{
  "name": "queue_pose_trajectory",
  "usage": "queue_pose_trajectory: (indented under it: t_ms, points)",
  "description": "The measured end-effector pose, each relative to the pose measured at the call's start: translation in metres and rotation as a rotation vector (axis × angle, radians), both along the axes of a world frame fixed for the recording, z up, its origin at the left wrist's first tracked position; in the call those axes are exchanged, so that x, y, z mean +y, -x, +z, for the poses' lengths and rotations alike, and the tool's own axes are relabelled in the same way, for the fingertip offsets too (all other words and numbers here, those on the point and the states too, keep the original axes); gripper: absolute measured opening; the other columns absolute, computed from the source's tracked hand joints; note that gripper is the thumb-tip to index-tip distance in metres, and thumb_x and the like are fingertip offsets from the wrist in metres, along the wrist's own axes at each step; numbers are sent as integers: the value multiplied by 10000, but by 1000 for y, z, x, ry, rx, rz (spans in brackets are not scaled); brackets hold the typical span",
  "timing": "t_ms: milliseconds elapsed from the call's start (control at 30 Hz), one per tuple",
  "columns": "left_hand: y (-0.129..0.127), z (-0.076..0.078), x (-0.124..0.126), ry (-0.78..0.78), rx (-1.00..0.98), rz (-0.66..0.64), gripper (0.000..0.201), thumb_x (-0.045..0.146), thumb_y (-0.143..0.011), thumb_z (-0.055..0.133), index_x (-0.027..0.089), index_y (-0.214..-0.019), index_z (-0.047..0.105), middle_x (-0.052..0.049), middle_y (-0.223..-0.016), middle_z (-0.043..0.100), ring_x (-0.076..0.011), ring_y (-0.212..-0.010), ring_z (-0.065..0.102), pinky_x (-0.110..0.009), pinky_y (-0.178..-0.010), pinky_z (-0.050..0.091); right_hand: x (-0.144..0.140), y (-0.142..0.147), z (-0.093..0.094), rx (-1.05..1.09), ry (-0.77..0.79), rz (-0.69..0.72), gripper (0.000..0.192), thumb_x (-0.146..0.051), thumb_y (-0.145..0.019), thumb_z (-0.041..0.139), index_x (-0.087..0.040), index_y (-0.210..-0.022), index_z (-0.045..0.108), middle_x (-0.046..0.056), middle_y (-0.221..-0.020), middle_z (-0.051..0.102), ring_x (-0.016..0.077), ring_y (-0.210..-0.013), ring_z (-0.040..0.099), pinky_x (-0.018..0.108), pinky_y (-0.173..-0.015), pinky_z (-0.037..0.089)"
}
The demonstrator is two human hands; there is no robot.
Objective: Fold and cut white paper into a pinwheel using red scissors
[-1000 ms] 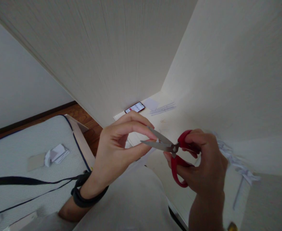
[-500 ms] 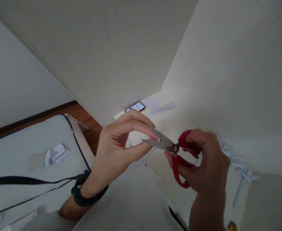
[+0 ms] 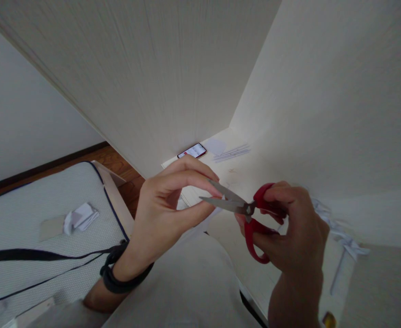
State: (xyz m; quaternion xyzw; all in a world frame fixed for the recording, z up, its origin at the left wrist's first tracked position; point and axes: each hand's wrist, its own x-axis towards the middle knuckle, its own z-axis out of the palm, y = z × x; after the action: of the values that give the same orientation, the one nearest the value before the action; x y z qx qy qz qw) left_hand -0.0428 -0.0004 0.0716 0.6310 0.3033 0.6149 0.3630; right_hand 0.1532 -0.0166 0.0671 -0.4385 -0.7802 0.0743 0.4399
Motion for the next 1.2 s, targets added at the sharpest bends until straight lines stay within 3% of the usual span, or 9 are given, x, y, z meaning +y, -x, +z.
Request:
queue_pose_trajectory:
  t_ms: [433, 633, 700, 800, 900, 1000, 1100, 1200]
  points:
    - [-1, 0, 0, 5, 4, -29, 190, 5, -776, 694, 184, -808, 749, -5, -839, 672, -129, -828, 618, -257, -758, 498, -1, -5, 6, -83, 14, -9, 321, -151, -698, 720, -248, -902, 491, -27, -778, 605, 118, -598, 522, 230, -470, 434]
    - [-1, -2, 1, 66, -4, -23, 101, 119, -802, 742, 219, -804, 755, -26, -853, 694, -162, -848, 627, -309, -828, 505, 1, -14, -10, 75, 199, -68, 372, -284, -731, 763, -259, -982, 490, -16, -854, 601, 111, -597, 498, 234, -515, 445]
    - [-1, -2, 2, 79, -10, -30, 90, 131, -805, 744, 221, -797, 751, -29, -865, 707, -171, -876, 639, -322, -866, 504, 11, -21, -30, 85, 346, -187, 362, -376, -759, 750, -258, -981, 488, -11, -859, 617, 131, -639, 541, 265, -583, 476]
    - [-3, -1, 2, 113, -20, -56, 60, 146, -827, 726, 198, -798, 730, -36, -924, 726, -172, -954, 663, -312, -931, 490, 35, -34, -79, 10, 625, -407, 391, -484, -784, 710, -230, -1000, 505, 35, -957, 659, 186, -813, 633, 315, -713, 516]
    - [-6, 0, 1, 176, -52, -104, 67, 128, -845, 698, 185, -809, 696, -40, -967, 741, -176, -1009, 678, -309, -963, 489, 54, -46, -138, -58, 776, -507, 347, -417, -870, 655, -158, -1079, 559, 71, -974, 679, 203, -853, 656, 376, -788, 539]
    - [-10, 1, 1, 248, -91, -153, 87, 116, -863, 665, 193, -821, 665, -32, -891, 751, -185, -961, 698, -336, -930, 520, 60, -54, -190, -151, 919, -564, 317, -347, -939, 597, -164, -1198, 594, 84, -1184, 637, 208, -990, 652, 417, -841, 563]
    - [-12, 1, 2, 299, -76, -150, 65, 164, -864, 670, 198, -810, 654, -35, -811, 732, -193, -854, 693, -355, -860, 539, 57, -55, -221, -223, 974, -577, 341, -337, -937, 604, -171, -1233, 582, 93, -1239, 618, 226, -1044, 642, 436, -870, 559]
    - [-11, 0, 5, 323, 8, -96, 64, 189, -843, 701, 197, -788, 670, -38, -805, 721, -170, -787, 674, -301, -764, 531, 51, -51, -235, -267, 946, -582, 348, -338, -937, 603, -173, -1241, 577, 94, -1248, 613, 229, -1053, 639, 441, -875, 558]
